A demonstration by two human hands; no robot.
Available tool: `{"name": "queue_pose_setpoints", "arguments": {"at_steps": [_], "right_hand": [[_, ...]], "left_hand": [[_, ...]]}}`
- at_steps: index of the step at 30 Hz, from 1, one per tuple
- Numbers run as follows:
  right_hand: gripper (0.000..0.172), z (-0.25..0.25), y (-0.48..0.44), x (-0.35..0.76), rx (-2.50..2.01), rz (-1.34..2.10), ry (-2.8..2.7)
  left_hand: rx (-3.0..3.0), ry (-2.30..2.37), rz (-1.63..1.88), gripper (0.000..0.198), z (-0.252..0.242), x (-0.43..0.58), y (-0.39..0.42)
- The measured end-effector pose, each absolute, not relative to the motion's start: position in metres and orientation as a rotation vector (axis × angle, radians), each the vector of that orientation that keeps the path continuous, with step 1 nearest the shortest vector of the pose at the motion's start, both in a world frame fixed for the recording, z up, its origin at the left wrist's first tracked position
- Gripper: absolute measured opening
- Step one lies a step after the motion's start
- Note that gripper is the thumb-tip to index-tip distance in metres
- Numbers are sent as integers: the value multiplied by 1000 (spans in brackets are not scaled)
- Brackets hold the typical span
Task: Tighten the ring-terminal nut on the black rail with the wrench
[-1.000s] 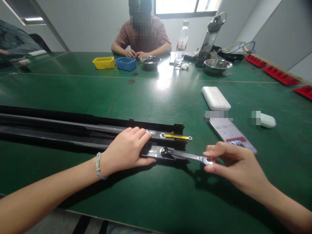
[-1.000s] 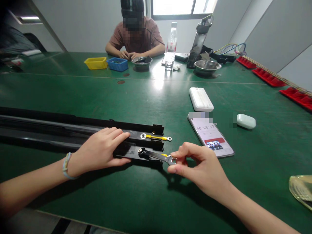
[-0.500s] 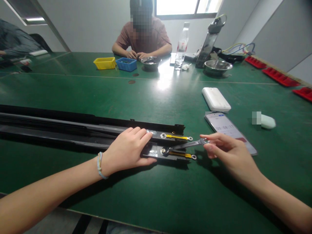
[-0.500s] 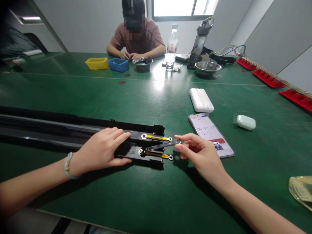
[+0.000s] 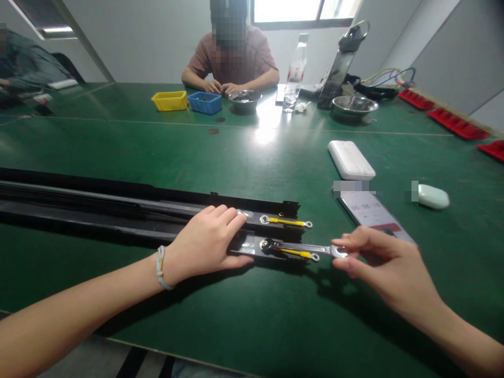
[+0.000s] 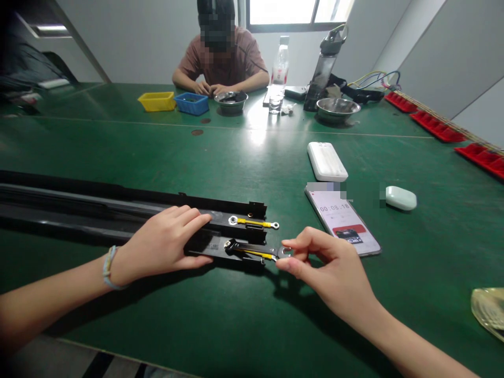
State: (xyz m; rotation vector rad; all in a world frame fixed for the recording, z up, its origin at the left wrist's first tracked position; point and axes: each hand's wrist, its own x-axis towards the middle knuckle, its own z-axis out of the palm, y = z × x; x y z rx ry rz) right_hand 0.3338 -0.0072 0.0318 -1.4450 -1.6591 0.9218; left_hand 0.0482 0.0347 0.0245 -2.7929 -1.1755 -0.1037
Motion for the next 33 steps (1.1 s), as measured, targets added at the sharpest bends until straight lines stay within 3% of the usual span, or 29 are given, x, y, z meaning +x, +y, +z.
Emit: {"name": "queue_pose_setpoints", "arguments": {"at_steps": [12,19,25,33], "right_hand": [[21,29,-9,335,-1442,786,-1735],[20,31,-1,341,-1448,891,-1681],[30,29,8,337,-1483,939,-1567],[23,29,5,337,-1411,875,-1640]], "left_hand": [[-2796,-1162,-108,58,20,53,46],[-2805,-1158,-105,58,20,53,44],[-2800,-1161,-104,57,22,51,38],[-2794,-1155,-117,58,23,50,38]]}}
